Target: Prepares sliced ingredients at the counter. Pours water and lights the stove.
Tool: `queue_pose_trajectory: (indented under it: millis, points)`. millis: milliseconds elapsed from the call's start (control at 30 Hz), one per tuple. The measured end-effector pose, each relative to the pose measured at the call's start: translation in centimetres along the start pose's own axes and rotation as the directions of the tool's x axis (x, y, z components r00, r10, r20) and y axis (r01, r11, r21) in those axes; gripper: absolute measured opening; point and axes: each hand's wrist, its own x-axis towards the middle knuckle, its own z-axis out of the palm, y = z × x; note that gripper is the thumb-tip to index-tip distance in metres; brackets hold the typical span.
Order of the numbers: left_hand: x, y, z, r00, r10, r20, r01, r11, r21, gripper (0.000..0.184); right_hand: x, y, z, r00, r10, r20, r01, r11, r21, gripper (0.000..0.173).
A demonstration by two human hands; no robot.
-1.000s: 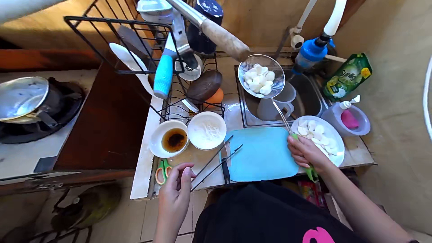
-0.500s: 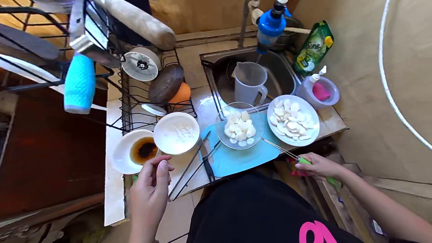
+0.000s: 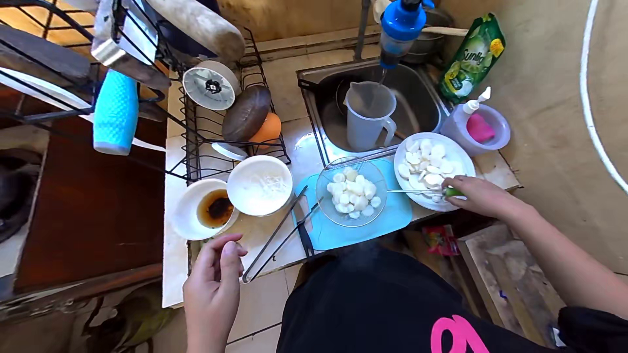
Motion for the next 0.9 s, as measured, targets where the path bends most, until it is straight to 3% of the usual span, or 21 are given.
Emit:
queue_pose_trajectory:
  millis: [200, 433, 733, 900]
  points:
    - [-1.0, -0.4, 0.0, 0.999, -0.024, -0.042, 0.024, 1.000, 0.009, 0.036, 0.9, 1.1, 2.3, 0.946, -0.048, -0.321, 0.048, 0.999, -0.006, 0.032]
    - [-1.0, -0.1, 0.4, 0.998, -0.035, -0.047, 0.035, 0.999, 0.011, 0.035, 0.1, 1.3, 4.3, 0.882, -0.022, -0.471, 0.048, 0.998, 0.044, 0.037]
    - [-0.2, 0.1, 0.8, 0.999, -0.014, -0.036, 0.015, 0.999, 0.030, 0.036, -1.4, 1.8, 4.9, 0.859, -0.001, -0.512, 0.016, 1.000, 0.024, 0.045]
    - [-0.1, 0.0, 1.0, 0.999, -0.017, -0.033, 0.018, 0.999, 0.030, 0.037, -1.0, -1.8, 3.3, 0.724, -0.049, -0.688, 0.139, 0.987, 0.077, 0.032]
